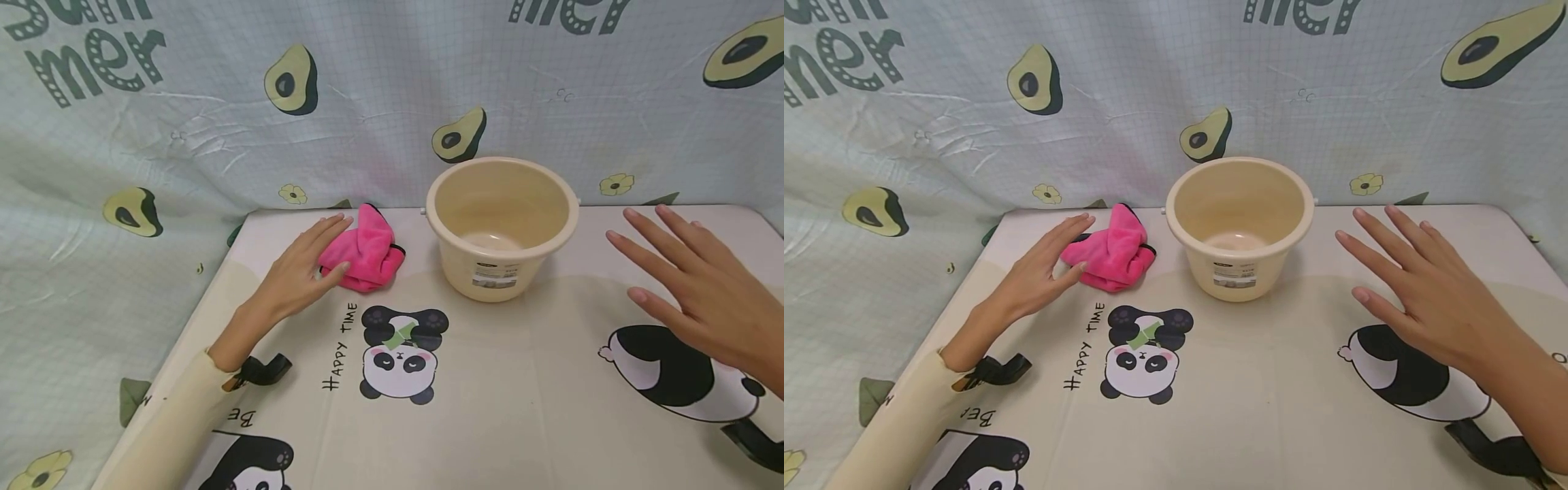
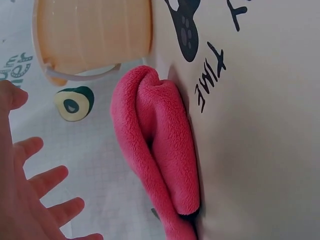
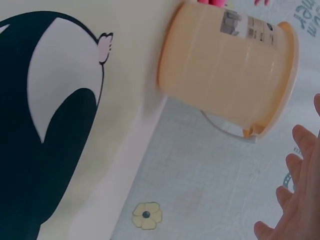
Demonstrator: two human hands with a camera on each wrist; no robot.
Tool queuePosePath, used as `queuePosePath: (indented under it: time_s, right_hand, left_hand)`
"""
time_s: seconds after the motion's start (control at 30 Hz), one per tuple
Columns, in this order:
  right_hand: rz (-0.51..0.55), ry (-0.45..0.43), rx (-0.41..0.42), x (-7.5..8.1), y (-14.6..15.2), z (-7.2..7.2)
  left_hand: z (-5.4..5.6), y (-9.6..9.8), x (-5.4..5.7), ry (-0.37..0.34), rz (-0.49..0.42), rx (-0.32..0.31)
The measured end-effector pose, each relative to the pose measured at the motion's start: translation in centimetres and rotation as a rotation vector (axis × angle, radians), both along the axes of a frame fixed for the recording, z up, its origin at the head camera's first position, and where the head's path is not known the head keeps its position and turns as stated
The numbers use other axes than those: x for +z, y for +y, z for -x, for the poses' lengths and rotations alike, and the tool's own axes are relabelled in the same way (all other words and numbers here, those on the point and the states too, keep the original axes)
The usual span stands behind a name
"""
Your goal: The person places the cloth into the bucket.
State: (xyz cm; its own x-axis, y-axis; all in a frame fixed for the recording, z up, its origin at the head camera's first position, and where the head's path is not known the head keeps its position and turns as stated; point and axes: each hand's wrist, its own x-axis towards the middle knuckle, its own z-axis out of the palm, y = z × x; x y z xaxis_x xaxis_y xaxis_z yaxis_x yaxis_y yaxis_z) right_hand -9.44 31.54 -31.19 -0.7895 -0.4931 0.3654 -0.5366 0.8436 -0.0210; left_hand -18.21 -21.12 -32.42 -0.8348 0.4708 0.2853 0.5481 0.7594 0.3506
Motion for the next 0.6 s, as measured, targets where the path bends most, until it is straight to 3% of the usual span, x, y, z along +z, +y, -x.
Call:
queuePosePath:
  time_s: [0.17, 0.6]
  right_hand:
    - [0.031, 0.026, 0.056, 0.3, -0.4, 0.7]
    - [0.012, 0.019, 0.057, 0.6, -1.0, 1.8]
  left_hand:
    - [0.7, 0.5, -0.3, -0.038, -0.020, -0.019]
    - [1.8, 1.2, -0.5, -0.113, -0.031, -0.009]
